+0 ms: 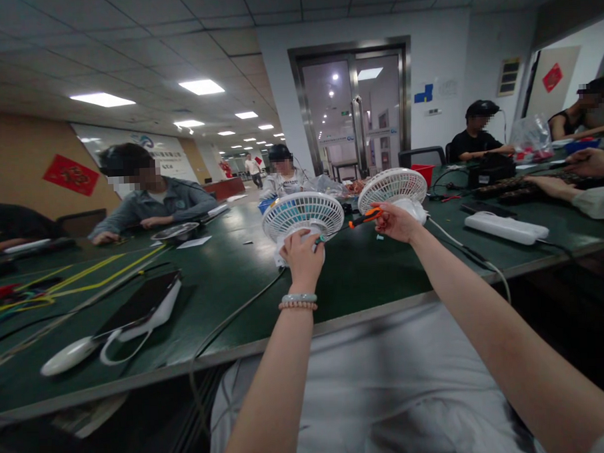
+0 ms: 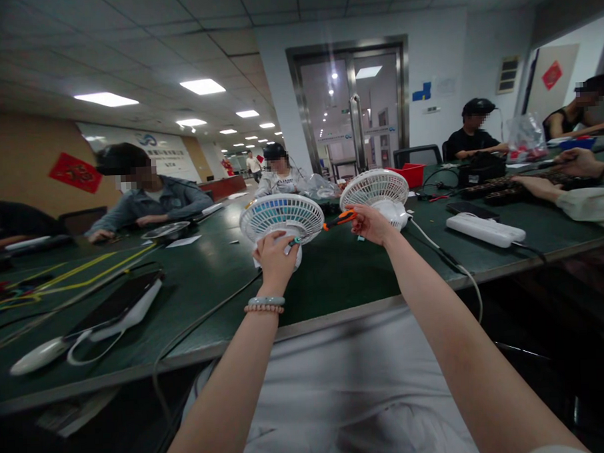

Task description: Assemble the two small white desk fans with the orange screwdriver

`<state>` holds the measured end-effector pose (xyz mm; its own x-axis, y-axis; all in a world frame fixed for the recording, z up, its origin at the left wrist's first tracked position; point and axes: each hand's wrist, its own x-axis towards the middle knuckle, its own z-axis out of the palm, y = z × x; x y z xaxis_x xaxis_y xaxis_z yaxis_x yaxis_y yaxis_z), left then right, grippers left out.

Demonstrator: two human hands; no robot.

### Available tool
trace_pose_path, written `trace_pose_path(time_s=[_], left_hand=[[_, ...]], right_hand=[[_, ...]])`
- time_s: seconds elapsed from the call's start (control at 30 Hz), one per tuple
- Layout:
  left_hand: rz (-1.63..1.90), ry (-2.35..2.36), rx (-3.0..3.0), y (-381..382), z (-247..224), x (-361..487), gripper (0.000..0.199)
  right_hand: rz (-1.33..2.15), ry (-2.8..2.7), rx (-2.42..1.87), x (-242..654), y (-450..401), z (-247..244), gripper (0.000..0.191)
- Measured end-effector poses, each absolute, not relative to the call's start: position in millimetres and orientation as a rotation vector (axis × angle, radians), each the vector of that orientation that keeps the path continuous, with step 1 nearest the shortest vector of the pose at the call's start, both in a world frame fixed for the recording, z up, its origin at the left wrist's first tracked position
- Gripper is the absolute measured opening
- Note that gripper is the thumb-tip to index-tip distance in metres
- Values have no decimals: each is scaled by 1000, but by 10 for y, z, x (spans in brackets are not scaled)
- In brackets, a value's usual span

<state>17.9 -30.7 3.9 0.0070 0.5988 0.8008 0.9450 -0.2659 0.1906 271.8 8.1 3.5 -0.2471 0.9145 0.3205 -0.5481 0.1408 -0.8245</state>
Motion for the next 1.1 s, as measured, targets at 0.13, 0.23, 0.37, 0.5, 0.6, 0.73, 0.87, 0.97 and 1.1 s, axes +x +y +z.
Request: trace_pose_path(time_s=[0.13,0.23,0.37,0.5,0.6,0.73,0.87,0.97,1.1], left_hand=[[-1150,-1587,-1892,-315,43,181,17],[-1151,-1589,-1891,-318,46,182,17],[-1150,-1591,-1893,-322,50,183,17],[-1146,-1599,-1897,-327,55,184,18],[-1136,-1606,-1891,-327,52,184,18],[-1134,-1582,-1894,-316,36,175,17],[-1141,-1584,-1891,-304,26,173,17],[-1144,-1595,-1886,-304,29,180,17],[-1149,-1594,-1882,-307,31,187,17]], right_hand=[[1496,-1120,-430,2732,83,27,26],[1523,-1104,-388,2749,86,21,28],[1510,-1109,-370,2762,102,3,26],[1454,-1112,-399,2754,143,-23,14],[1434,-1105,-431,2746,165,-32,14],[1422,-1118,-454,2742,164,-29,18],[1414,-1154,-448,2741,148,-26,26],[1436,-1150,-435,2743,131,-21,26],[1471,-1110,-407,2750,103,-10,27]])
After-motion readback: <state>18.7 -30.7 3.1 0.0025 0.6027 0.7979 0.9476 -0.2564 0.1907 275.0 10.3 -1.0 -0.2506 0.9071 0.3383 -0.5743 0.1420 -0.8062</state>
